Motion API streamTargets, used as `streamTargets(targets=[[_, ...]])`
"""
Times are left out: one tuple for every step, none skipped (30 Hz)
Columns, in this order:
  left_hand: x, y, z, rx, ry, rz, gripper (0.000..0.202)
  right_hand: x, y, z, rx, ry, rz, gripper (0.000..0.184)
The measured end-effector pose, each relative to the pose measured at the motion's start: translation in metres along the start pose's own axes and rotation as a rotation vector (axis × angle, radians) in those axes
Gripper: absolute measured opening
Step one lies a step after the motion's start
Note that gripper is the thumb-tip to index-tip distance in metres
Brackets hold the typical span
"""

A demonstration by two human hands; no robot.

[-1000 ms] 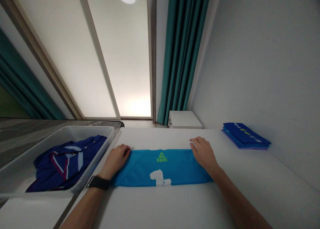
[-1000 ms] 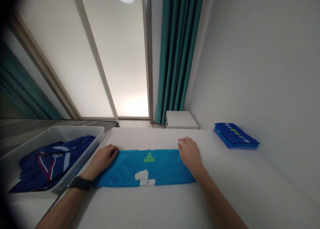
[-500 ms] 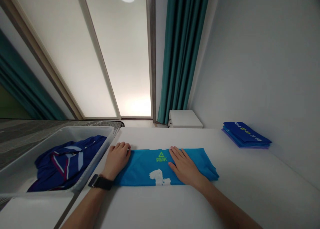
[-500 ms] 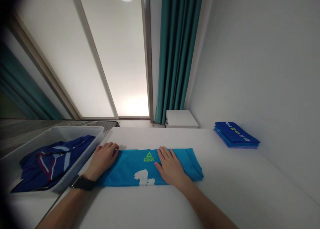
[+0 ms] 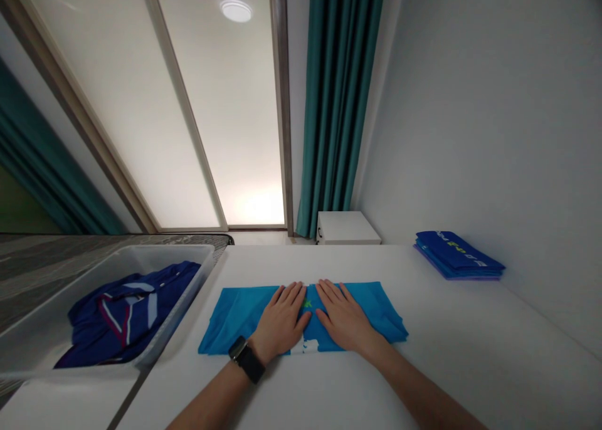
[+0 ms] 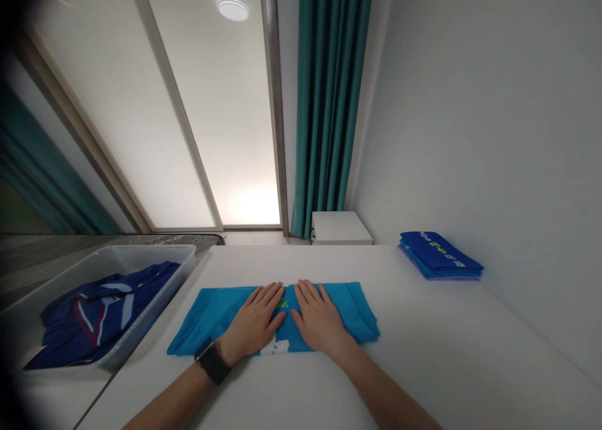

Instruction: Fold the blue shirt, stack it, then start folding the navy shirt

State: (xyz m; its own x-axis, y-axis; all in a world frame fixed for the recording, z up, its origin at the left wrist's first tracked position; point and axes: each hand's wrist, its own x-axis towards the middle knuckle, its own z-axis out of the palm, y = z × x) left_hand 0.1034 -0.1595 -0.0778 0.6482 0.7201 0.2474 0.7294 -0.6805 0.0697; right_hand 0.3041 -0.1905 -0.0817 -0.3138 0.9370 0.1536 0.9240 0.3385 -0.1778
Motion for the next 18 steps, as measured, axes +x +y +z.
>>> streamTargets(targets=[[-0.002, -0.004, -0.001, 0.001, -0.005, -0.017, 0.057, 0.000, 0.000, 0.000, -0.001, -0.003, 0.003, 0.058], [-0.004, -0.007, -0.003, 0.006, -0.013, -0.037, 0.057, 0.000, 0.000, 0.001, -0.002, -0.008, 0.006, 0.059], [-0.006, -0.010, -0.005, 0.014, -0.019, -0.059, 0.057, 0.000, 0.000, 0.000, -0.004, -0.013, 0.009, 0.059], [-0.008, -0.012, -0.007, 0.021, -0.025, -0.081, 0.057, 0.000, -0.001, 0.000, -0.005, -0.020, 0.011, 0.060], [-0.010, -0.015, -0.008, 0.029, -0.027, -0.105, 0.056, 0.000, -0.001, -0.001, -0.006, -0.026, 0.013, 0.060], [-0.011, -0.017, -0.009, 0.036, -0.026, -0.130, 0.056, 0.000, -0.002, -0.003, -0.009, -0.030, 0.016, 0.060], [-0.014, -0.020, -0.010, 0.041, -0.028, -0.150, 0.056, 0.000, -0.003, -0.004, -0.012, -0.034, 0.020, 0.060], [-0.016, -0.024, -0.011, 0.046, -0.032, -0.163, 0.056, 0.000, -0.003, -0.005, -0.015, -0.037, 0.023, 0.061], [-0.019, -0.028, -0.012, 0.049, -0.038, -0.168, 0.057, 0.000, -0.004, -0.006, -0.019, -0.040, 0.026, 0.061], [-0.022, -0.033, -0.013, 0.053, -0.044, -0.170, 0.058, 0.000, -0.004, -0.007, -0.021, -0.043, 0.028, 0.062], [-0.025, -0.038, -0.014, 0.056, -0.049, -0.171, 0.058, 0.000, -0.005, -0.008, -0.023, -0.047, 0.030, 0.063], [-0.028, -0.044, -0.015, 0.059, -0.052, -0.172, 0.058, -0.001, -0.005, -0.009, -0.024, -0.050, 0.031, 0.063], [-0.031, -0.049, -0.016, 0.062, -0.053, -0.176, 0.058, -0.001, -0.005, -0.009, -0.024, -0.052, 0.033, 0.064], [-0.034, -0.054, -0.018, 0.064, -0.051, -0.187, 0.058, -0.001, -0.005, -0.008, -0.024, -0.053, 0.033, 0.064], [-0.037, -0.059, -0.019, 0.065, -0.052, -0.199, 0.057, -0.001, -0.005, -0.008, -0.024, -0.052, 0.034, 0.064], [-0.039, -0.062, -0.020, 0.065, -0.055, -0.210, 0.057, -0.001, -0.005, -0.007, -0.026, -0.051, 0.038, 0.065], [-0.040, -0.064, -0.021, 0.064, -0.060, -0.219, 0.056, -0.001, -0.005, -0.007, -0.029, -0.049, 0.047, 0.066], [-0.041, -0.066, -0.022, 0.064, -0.065, -0.226, 0.056, -0.001, -0.004, -0.006, -0.033, -0.049, 0.062, 0.067]])
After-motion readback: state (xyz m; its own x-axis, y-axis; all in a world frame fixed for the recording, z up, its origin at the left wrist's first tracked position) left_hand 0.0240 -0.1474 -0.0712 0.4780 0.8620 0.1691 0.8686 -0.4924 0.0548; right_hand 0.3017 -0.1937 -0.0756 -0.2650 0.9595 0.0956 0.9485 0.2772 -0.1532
